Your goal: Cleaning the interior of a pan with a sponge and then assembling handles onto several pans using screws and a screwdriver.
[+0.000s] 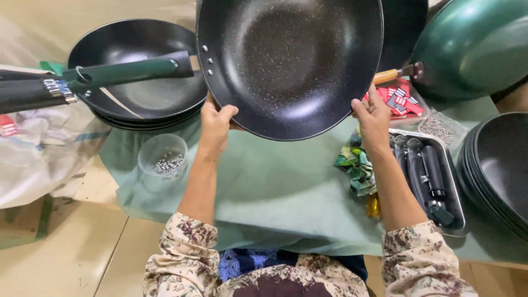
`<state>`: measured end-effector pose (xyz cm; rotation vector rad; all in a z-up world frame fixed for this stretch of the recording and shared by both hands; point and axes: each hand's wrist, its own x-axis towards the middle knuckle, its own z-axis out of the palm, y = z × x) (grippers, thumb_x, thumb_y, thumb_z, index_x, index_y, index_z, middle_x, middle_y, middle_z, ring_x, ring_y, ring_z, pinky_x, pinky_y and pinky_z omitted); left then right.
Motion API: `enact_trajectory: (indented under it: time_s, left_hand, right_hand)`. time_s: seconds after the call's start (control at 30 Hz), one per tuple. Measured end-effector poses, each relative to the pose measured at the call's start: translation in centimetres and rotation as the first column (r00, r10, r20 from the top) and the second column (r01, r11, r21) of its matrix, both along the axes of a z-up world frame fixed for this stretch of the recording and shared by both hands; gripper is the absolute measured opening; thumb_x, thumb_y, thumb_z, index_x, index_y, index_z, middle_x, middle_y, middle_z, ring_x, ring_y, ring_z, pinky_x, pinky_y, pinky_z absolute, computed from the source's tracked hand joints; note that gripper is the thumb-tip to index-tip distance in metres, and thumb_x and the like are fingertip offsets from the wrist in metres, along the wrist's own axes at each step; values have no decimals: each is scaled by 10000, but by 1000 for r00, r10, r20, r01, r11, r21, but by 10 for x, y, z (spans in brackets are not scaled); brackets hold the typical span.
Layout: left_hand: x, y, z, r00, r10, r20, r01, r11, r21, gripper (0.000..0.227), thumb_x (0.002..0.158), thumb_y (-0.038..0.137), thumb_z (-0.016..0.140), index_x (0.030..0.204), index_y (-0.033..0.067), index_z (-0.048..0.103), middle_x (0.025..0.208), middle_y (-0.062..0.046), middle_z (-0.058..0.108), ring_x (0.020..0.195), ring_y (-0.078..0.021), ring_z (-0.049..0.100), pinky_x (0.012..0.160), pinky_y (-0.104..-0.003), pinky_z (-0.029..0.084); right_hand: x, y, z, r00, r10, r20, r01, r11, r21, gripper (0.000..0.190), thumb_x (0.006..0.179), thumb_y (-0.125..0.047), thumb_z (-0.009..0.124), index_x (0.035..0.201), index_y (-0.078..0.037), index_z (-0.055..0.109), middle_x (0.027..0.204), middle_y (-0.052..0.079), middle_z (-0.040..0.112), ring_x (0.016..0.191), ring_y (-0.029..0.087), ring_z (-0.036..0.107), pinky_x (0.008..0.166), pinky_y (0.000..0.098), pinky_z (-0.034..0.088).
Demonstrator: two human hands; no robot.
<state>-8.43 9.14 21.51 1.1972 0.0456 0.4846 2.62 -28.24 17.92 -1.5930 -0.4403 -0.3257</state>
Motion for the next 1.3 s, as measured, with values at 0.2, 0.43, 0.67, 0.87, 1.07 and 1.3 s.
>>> enact_trajectory:
  time_s: [0.2, 0.43, 0.67, 0.87, 1.07, 1.3]
  left_hand:
    - [-26, 100, 36, 982, 157, -106, -163, 985, -51, 333, 805, 26, 605, 1119, 124, 553, 860, -195, 699, 652, -430, 758, 479, -560, 674]
    - [-54, 209, 49, 944, 257, -207, -256, 966, 35, 471, 810, 68, 616, 1232, 245, 511, 922, -135, 717, 718, -419, 783, 559, -588, 694]
    - [-62, 266, 48, 922, 294, -253, -266, 954, 142, 598, 824, 66, 584, 1398, 168, 455, 1157, -219, 718, 903, -503, 762, 678, -646, 689]
    - [-50, 284, 36, 888, 333, -319, -299, 942, 152, 599, 826, 50, 554, 1411, 127, 455, 1181, -261, 692, 926, -502, 751, 687, -620, 696]
    - [-27, 300, 26, 857, 351, -377, -320, 936, 144, 641, 848, 53, 552, 1467, 102, 396, 1264, -382, 600, 930, -573, 715, 670, -575, 723]
    - [-15, 325, 24, 813, 374, -446, -305, 926, 221, 778, 887, 45, 533, 1582, 86, 184, 1296, -467, 500, 836, -572, 726, 663, -515, 736]
  right_hand:
    - [-41, 104, 53, 985, 123, 118, -126, 992, 16, 673, 1075, -21, 626, 1656, -181, 327, 998, 114, 685, 889, 167, 651, 796, 277, 604]
    - [-57, 198, 58, 938, 335, 84, -314, 928, -200, 510, 982, -93, 695, 1463, -233, 605, 1264, 84, 722, 1147, 192, 704, 916, 319, 594]
    - [-80, 257, 74, 887, 451, -99, -460, 843, -278, 661, 958, -136, 662, 1573, -249, 449, 1491, 216, 563, 1297, 282, 639, 1022, 430, 549]
    - [-73, 282, 55, 873, 468, -139, -487, 820, -300, 719, 946, -161, 673, 1607, -230, 396, 1561, 241, 471, 1328, 318, 612, 1064, 480, 522]
    - [-82, 292, 62, 862, 472, -187, -506, 778, -372, 738, 976, -151, 621, 1642, -212, 309, 1609, 328, 338, 1367, 408, 555, 1150, 588, 401]
    - [-80, 308, 52, 864, 459, -206, -503, 762, -407, 761, 991, -160, 622, 1659, -211, 262, 1589, 322, 388, 1372, 406, 550, 1142, 572, 415]
